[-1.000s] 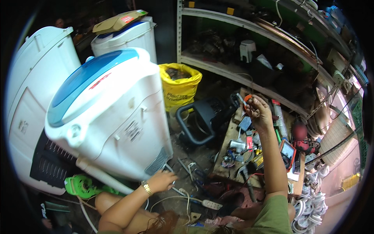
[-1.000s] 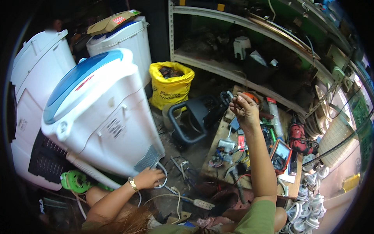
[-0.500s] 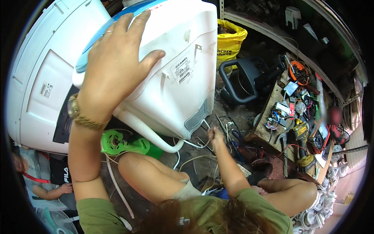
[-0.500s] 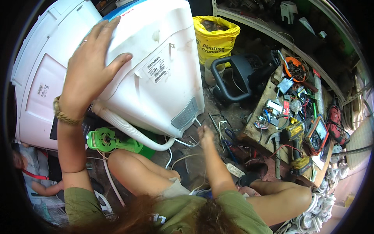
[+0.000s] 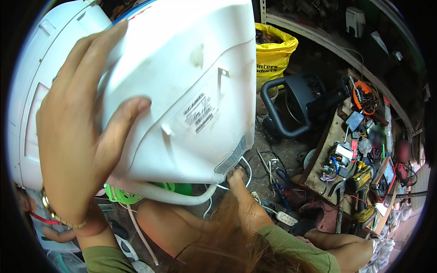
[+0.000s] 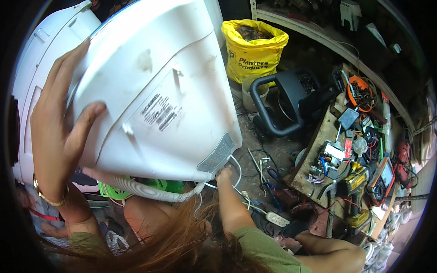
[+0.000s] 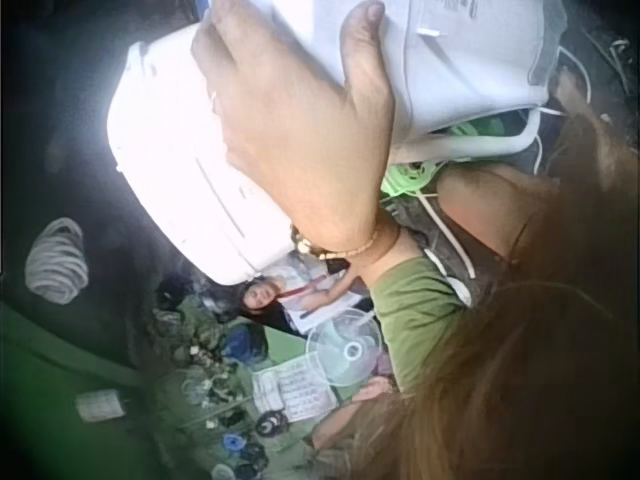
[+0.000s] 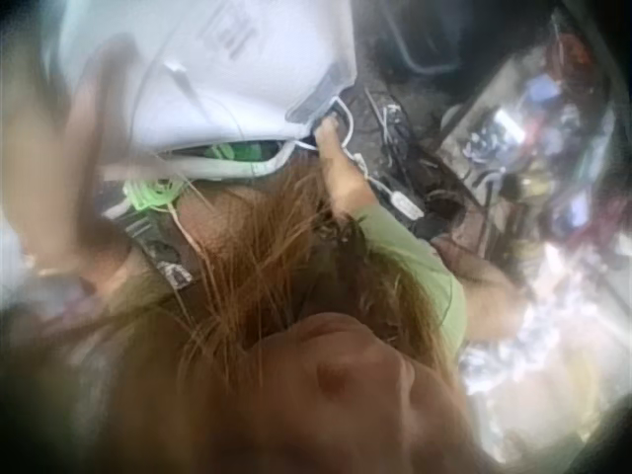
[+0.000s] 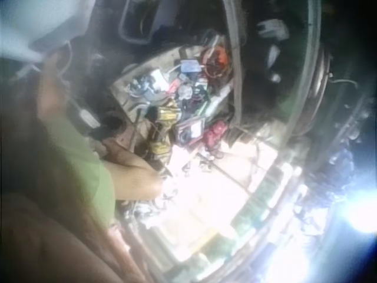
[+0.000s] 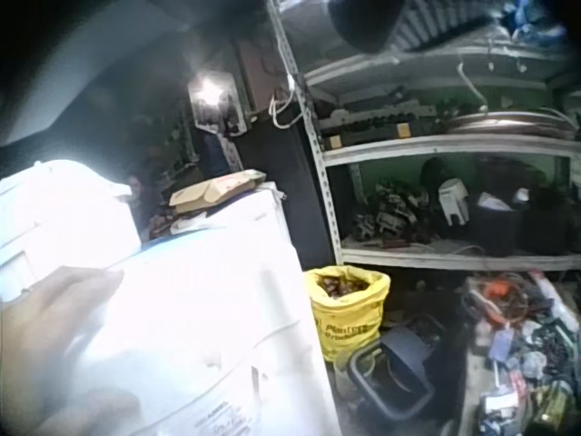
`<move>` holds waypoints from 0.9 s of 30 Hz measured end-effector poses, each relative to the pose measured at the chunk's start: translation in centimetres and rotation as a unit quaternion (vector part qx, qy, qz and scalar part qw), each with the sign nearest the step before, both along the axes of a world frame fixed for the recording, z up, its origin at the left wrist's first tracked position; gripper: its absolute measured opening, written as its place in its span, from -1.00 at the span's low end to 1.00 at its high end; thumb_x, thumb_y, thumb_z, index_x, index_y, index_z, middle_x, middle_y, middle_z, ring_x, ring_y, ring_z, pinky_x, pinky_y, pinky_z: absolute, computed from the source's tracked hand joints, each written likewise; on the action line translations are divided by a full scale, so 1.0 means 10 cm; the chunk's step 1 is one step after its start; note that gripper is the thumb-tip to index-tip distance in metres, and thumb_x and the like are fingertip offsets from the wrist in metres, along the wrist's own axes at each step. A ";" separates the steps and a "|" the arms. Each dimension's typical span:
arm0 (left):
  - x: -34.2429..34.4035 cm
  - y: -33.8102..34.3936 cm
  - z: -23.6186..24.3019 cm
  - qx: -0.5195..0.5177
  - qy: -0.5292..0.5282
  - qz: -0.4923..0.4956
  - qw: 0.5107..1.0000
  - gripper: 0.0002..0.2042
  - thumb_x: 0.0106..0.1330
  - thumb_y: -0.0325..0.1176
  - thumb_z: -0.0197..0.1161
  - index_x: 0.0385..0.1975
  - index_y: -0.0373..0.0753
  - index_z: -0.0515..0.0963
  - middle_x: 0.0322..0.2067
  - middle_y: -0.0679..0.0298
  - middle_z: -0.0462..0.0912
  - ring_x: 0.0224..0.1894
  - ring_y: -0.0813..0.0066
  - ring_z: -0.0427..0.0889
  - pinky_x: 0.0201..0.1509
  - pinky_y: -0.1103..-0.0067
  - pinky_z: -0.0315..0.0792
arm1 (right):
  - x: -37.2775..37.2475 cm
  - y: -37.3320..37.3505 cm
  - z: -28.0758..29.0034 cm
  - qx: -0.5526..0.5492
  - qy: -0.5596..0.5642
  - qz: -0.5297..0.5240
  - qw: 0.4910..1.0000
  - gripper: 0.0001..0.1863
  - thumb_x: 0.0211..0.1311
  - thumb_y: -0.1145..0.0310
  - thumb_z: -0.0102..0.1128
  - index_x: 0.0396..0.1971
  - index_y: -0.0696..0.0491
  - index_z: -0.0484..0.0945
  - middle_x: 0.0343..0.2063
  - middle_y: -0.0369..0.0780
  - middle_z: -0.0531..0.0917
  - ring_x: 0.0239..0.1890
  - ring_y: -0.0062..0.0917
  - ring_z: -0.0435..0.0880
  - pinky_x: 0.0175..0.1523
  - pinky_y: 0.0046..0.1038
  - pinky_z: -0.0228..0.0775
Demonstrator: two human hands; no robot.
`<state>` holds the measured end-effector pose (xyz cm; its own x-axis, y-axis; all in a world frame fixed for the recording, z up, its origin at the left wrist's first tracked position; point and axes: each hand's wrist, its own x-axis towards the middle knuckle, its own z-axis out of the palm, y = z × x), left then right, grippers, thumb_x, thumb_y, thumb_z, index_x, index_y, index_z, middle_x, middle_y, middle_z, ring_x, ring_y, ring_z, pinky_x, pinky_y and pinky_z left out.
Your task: The person manipulates the electrical wires and components at the back of a washing machine by hand, using a small plate to cover the opening.
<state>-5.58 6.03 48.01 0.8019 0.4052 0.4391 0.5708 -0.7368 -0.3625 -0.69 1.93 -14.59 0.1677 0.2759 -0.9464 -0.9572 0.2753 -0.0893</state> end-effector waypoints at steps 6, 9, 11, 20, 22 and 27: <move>0.16 0.20 0.28 0.041 0.005 -0.056 0.998 -0.51 0.09 -0.27 0.23 0.08 -0.19 0.41 -0.01 0.03 0.48 -0.10 0.05 0.55 -0.02 0.37 0.41 | 0.23 -0.64 0.33 -0.016 -0.095 0.125 0.987 -0.49 0.42 -0.05 -0.37 0.01 0.08 0.33 -0.02 -0.19 0.51 -0.08 -0.35 0.56 -0.05 -0.36 0.42; 0.22 0.13 0.38 0.012 0.006 -0.012 1.000 -0.47 0.05 -0.24 0.28 0.08 -0.21 0.42 0.03 0.01 0.47 -0.02 0.09 0.51 0.06 0.38 0.36 | 0.30 -1.00 0.45 0.011 -0.104 0.094 0.990 -0.49 0.45 0.03 -0.38 0.04 0.19 0.27 0.04 -0.02 0.45 0.01 -0.18 0.52 0.02 -0.16 0.43; 0.25 0.01 0.45 -0.018 0.013 0.042 0.999 -0.42 0.01 -0.21 0.32 0.09 -0.22 0.41 0.06 -0.01 0.45 0.05 0.12 0.47 0.14 0.41 0.32 | 0.33 -1.20 0.54 0.051 -0.102 0.123 0.986 -0.51 0.44 0.05 -0.32 0.13 0.12 0.22 0.09 -0.10 0.45 0.12 -0.20 0.46 0.13 -0.15 0.36; 0.27 -0.19 0.47 -0.014 0.021 0.021 0.999 -0.40 -0.03 -0.23 0.35 0.08 -0.26 0.42 -0.06 0.02 0.54 0.01 0.15 0.52 0.12 0.42 0.36 | 0.50 -1.55 1.09 0.270 -0.185 0.015 0.945 -0.79 0.29 0.41 0.07 -0.13 0.17 0.45 -0.46 -0.32 0.54 -0.50 -0.62 0.49 -0.30 -0.52 0.49; 0.22 -0.18 0.46 -0.019 0.014 -0.001 1.000 -0.40 -0.03 -0.22 0.35 0.08 -0.25 0.42 -0.07 0.04 0.55 0.01 0.15 0.52 0.11 0.41 0.37 | 0.50 -1.48 1.13 0.254 -0.185 0.028 0.949 -0.77 0.28 0.47 0.05 -0.08 0.18 0.44 -0.42 -0.29 0.56 -0.48 -0.60 0.51 -0.29 -0.51 0.50; 0.16 -0.13 0.43 0.000 0.014 0.039 0.999 -0.40 -0.03 -0.19 0.35 0.08 -0.24 0.42 -0.06 0.05 0.55 0.01 0.17 0.52 0.10 0.41 0.37 | 0.42 -1.32 1.09 0.261 -0.207 0.052 0.942 -0.74 0.25 0.49 0.09 -0.07 0.06 0.37 -0.36 -0.22 0.58 -0.46 -0.57 0.53 -0.28 -0.44 0.53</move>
